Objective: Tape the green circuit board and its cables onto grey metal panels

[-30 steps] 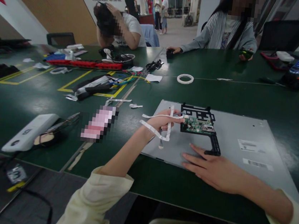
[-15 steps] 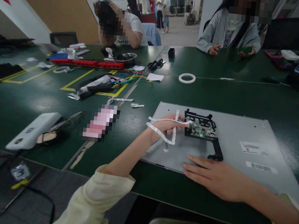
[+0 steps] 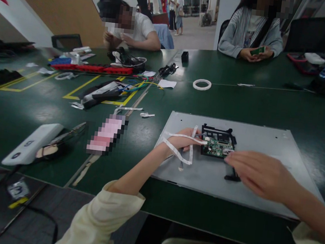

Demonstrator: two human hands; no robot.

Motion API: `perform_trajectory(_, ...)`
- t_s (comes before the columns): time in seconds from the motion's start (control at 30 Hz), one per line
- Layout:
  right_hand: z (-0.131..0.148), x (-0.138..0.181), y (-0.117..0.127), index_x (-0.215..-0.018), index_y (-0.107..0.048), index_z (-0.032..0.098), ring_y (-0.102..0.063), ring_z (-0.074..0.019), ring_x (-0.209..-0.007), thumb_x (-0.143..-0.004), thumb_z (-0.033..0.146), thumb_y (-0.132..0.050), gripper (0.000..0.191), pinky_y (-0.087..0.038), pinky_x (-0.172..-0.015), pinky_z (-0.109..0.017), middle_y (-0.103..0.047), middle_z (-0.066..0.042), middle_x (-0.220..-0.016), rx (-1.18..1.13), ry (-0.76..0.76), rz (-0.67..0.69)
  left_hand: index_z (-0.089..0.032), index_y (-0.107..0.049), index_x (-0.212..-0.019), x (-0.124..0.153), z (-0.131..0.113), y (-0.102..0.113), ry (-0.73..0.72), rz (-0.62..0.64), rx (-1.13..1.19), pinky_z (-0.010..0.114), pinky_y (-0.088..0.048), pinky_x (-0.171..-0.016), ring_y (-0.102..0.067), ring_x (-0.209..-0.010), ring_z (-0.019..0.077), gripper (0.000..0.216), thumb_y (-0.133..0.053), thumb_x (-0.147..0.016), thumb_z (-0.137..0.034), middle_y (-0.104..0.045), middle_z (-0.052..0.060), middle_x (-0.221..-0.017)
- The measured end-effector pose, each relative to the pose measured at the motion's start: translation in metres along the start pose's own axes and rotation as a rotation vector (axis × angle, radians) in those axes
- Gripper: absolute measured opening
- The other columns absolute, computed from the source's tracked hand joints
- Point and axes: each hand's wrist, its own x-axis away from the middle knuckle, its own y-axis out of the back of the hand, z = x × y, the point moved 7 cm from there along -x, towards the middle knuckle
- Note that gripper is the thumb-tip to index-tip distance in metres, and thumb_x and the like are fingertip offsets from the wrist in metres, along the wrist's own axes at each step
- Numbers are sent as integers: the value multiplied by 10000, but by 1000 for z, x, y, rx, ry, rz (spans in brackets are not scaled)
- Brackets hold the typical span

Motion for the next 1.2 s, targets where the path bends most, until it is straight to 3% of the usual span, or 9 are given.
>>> perform_trajectory(0.13,-92,33,-15,-1377,-417,171,-379,-379,-1257,-935,415,-328,513,-394,-935,-586,-427,-154,-1376,259,-587,30,-167,-596,-884,1,-3,-4,-7,24,-45,154,-191,-335,-318,-338,8,160,-657,-792,-282,-471,-70,-527)
perform_trajectory(0.23,-130,64,-40,-1389,-389,162,-342,-462,-1238,-933,492,-255,579,-387,-834,-667,-359,-193,-1411,349,-803,155,-169,-589,-866,1,-3,-4,-4,15,-64,153,-191,-330,-320,-327,10,141,-653,-793,-272,-468,-74,-507)
perform_trajectory(0.33,-138,74,-55,-1407,-358,165,-329,-452,-1249,-936,507,-208,601,-368,-853,-672,-328,-183,-1435,349,-788,211,-174,-584,-858,0,-2,-3,7,5,-84,154,-190,-322,-326,-318,14,151,-669,-779,-271,-471,-77,-489)
perform_trajectory(0.53,-133,66,-54,-1422,-341,122,-285,-480,-1260,-930,494,-220,628,-347,-894,-663,-301,-144,-1464,357,-713,185,-162,-599,-853,-1,-3,-5,33,17,-106,155,-199,-306,-328,-307,14,129,-655,-791,-260,-485,-67,-492)
perform_trajectory(0.7,-138,63,-57,-1425,-347,165,-261,-460,-1289,-923,493,-261,606,-336,-940,-641,-314,-106,-1465,298,-677,152,-169,-570,-826,1,-3,-7,58,43,-122,147,-206,-306,-346,-315,20,136,-653,-795,-272,-440,-82,-466)
perform_trajectory(0.8,-136,55,-51,-1395,-383,154,-298,-404,-1297,-907,503,-313,604,-330,-980,-611,-365,-120,-1432,230,-693,103,-175,-554,-838,1,-4,-6,55,24,-129,153,-203,-306,-341,-308,21,155,-647,-801,-294,-438,-85,-461)
perform_trajectory(0.9,-113,33,-30,-1342,-439,153,-387,-298,-1269,-913,430,-347,519,-358,-1034,-489,-431,-113,-1376,84,-639,-24,-177,-545,-852,1,-4,-6,41,5,-121,160,-204,-312,-337,-306,19,147,-634,-810,-285,-454,-83,-474)
perform_trajectory(1.07,-56,-21,3,-1132,-600,231,-539,-232,-1095,-922,329,-386,315,-522,-821,-369,-575,-53,-1197,-193,-535,-160,-177,-541,-835,0,-4,-7,18,7,-145,168,-202,-318,-346,-306,26,160,-652,-795,-285,-447,-75,-453)
perform_trajectory(1.2,-41,-49,-4,-1047,-637,215,-605,-184,-903,-906,303,-447,252,-521,-645,-275,-635,-50,-1056,-411,-509,-172,-178,-532,-795,0,-7,-9,1,25,-174,166,-240,-319,-364,-310,32,153,-640,-803,-286,-437,-69,-445)
